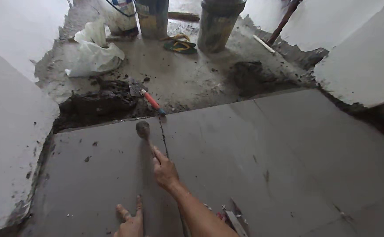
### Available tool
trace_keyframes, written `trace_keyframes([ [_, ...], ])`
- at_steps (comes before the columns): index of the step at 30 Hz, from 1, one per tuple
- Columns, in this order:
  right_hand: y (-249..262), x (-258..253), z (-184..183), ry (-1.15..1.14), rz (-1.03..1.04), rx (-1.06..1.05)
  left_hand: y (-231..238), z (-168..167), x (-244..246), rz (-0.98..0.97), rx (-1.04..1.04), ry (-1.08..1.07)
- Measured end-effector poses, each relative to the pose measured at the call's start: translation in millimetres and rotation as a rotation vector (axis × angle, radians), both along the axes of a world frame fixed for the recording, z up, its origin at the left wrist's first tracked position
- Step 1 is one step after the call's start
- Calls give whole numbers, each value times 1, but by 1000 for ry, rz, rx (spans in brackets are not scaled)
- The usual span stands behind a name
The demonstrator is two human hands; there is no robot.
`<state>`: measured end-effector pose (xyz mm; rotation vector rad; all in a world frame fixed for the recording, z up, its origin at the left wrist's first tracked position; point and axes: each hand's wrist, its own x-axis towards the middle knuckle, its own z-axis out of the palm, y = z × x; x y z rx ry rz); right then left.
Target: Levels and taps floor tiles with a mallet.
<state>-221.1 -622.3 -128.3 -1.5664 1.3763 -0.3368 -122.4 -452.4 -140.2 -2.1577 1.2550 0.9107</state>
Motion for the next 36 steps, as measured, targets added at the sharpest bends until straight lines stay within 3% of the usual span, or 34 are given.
trace_keyframes([
  [4, 61, -27, 6, -157, -48, -161, -6, 10, 2, -2, -47, 52],
  [8, 121, -97, 3, -44, 110, 108, -11, 13, 5, -20, 52, 70],
  [13, 148, -175, 35, -124, 166, -149, -6, 6, 2, -26, 10, 31],
  [16, 155, -202, 45, -150, 154, -194, -6, 5, 1, -18, -5, 5],
  [22, 173, -212, 58, -168, 91, -160, -5, 8, 4, -24, -40, 25],
  [27, 182, -213, 59, -150, 99, -193, 14, 17, 43, -33, -188, 3],
  [32, 195, -191, 59, -159, 193, -328, 76, 18, 120, 14, -84, -154],
  [36, 219, -159, 28, -143, 340, -404, 121, 10, 162, 13, -15, -166],
])
